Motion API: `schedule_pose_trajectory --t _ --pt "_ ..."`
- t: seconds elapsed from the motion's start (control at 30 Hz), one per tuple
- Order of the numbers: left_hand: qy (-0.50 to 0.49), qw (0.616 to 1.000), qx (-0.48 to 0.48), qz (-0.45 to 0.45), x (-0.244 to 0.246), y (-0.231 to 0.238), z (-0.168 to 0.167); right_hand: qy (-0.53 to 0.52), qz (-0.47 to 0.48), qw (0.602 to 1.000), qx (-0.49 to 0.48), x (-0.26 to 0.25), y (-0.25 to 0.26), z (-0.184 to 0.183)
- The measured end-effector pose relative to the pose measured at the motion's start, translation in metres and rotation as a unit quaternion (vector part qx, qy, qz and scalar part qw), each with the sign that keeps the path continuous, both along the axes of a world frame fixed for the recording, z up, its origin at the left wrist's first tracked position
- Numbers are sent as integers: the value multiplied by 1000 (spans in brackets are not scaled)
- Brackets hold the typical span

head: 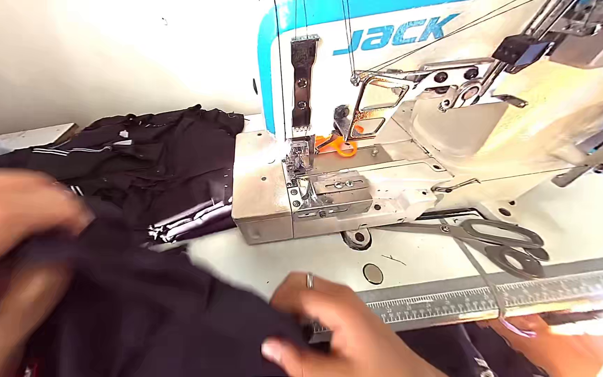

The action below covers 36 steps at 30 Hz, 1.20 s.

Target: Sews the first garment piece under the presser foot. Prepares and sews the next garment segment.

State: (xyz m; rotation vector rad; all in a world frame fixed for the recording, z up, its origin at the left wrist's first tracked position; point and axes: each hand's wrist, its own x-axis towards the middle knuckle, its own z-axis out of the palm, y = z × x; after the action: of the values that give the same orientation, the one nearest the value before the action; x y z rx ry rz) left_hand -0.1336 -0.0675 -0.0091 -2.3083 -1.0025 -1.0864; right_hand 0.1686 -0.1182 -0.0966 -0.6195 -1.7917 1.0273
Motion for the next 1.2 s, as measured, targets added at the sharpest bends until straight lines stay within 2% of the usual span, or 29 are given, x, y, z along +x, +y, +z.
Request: schedule_pose_trajectory --t 0.07,0.13,0.23,0.3,0.37,0.43,0.5,0.6,0.7,0.73,0.8,0.87,0.97,1.07,1.13,1.2 --pt "72 997 -8 40 10 42 5 64 6 995 -75 -5 15 -12" --pt "71 994 -51 67 37 45 -9 118 0 978 -174 -8 27 -18" --pt "-98 989 -111 16 79 -8 -64 156 -11 948 -278 -7 38 -30" --pt "-185 957 -221 -20 106 -46 -98 168 13 937 -307 -4 40 -36" --pt "-250 933 -259 -24 130 -61 -131 148 38 940 -306 -3 39 -39" --pt "-316 920 -231 -15 144 -61 -159 114 40 955 -271 -5 39 -43" --pt "-368 904 -215 -30 147 -61 -167 92 18 970 -224 -5 39 -45" --pt "-415 872 -249 -76 138 -65 -164 85 -16 981 -175 2 39 -47" --pt "-491 821 -287 -53 130 -72 -147 67 -33 988 -135 7 38 -49" --pt "-503 816 -283 -44 128 -73 -143 60 -46 990 -120 6 36 -51" --pt "-468 845 -255 -34 125 -74 -139 38 -99 992 -66 0 32 -56" --pt "-370 896 -246 -9 121 -79 -138 17 -174 984 27 -4 29 -59" --pt "-266 937 -222 34 104 -90 -145 11 -236 962 137 0 26 -55" --pt "-338 930 -129 61 89 -98 -142 -58 -236 954 176 -2 18 -61" --pt "-406 910 -78 23 88 -95 -138 -100 -231 952 176 -7 12 -73" --pt "-482 868 -105 -49 90 -92 -139 -102 -239 949 176 -7 11 -79"
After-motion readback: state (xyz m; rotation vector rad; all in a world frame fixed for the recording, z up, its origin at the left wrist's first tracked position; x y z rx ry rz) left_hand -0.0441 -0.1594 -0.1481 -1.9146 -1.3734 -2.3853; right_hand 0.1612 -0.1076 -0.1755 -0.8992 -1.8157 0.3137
